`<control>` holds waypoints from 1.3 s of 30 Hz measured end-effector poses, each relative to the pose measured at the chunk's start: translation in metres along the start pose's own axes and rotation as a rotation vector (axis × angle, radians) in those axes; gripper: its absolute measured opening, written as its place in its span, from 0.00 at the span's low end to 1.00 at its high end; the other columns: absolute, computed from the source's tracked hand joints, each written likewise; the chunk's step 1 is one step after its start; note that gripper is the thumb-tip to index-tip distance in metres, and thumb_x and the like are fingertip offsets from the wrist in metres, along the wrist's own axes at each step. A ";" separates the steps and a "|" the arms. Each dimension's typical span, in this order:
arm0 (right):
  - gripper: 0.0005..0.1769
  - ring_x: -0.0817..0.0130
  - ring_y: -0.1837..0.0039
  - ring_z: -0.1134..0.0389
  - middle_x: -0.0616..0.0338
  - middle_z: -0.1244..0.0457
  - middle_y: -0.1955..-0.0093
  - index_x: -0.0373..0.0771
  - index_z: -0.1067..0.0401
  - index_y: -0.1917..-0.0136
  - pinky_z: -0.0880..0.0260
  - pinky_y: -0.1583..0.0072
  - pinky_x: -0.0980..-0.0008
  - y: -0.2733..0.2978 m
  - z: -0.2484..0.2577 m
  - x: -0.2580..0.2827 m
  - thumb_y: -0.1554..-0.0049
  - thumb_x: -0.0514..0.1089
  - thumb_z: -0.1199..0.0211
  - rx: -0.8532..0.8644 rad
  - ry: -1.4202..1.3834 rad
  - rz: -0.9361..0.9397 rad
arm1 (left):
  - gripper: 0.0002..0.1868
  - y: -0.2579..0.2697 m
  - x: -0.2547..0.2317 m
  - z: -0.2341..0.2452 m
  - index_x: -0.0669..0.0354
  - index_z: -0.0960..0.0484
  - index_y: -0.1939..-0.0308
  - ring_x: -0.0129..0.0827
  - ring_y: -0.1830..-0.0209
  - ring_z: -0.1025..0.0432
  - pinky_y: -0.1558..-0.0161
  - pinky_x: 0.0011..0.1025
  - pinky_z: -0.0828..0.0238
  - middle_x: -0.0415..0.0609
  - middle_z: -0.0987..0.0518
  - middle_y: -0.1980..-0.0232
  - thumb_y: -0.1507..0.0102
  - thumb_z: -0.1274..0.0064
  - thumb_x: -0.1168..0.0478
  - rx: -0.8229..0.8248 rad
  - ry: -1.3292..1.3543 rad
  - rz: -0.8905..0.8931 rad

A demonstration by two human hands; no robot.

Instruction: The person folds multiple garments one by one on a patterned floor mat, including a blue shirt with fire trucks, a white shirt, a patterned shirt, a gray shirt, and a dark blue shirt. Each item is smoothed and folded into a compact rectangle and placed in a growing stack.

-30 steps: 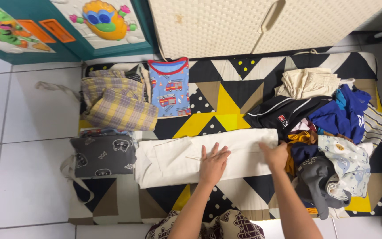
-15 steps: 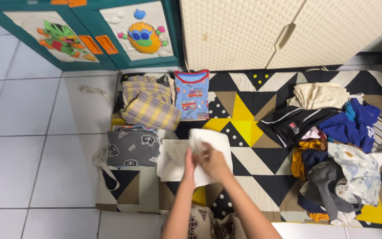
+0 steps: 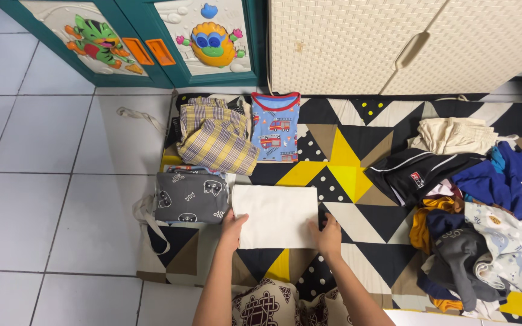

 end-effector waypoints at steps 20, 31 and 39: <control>0.16 0.71 0.51 0.33 0.58 0.33 0.51 0.36 0.25 0.41 0.33 0.51 0.70 -0.052 0.053 -0.075 0.38 0.47 0.38 0.044 -0.706 -0.051 | 0.23 0.051 -0.015 -0.146 0.53 0.26 0.38 0.32 0.50 0.20 0.50 0.32 0.19 0.49 0.17 0.47 0.38 0.43 0.63 0.213 -0.104 0.110; 0.21 0.65 0.36 0.32 0.55 0.33 0.35 0.36 0.31 0.31 0.35 0.35 0.61 -0.052 0.237 -0.137 0.33 0.49 0.45 -0.428 -0.635 0.094 | 0.20 0.156 0.052 -0.411 0.59 0.24 0.36 0.46 0.35 0.28 0.37 0.40 0.30 0.55 0.24 0.34 0.32 0.48 0.61 0.788 -0.754 -0.402; 0.18 0.58 0.41 0.33 0.63 0.30 0.46 0.44 0.19 0.50 0.33 0.41 0.59 -0.085 0.182 -0.055 0.56 0.35 0.34 -0.235 0.479 0.583 | 0.19 0.082 0.030 -0.330 0.56 0.20 0.43 0.44 0.25 0.41 0.29 0.64 0.54 0.49 0.27 0.31 0.38 0.49 0.65 0.215 -1.531 -1.013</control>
Point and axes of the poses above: each hand's wrist, its own y-axis away from the middle knuckle, its own z-axis out of the back of the hand, x = y × z, the point moved 7 cm from there along -y, towards the middle knuckle
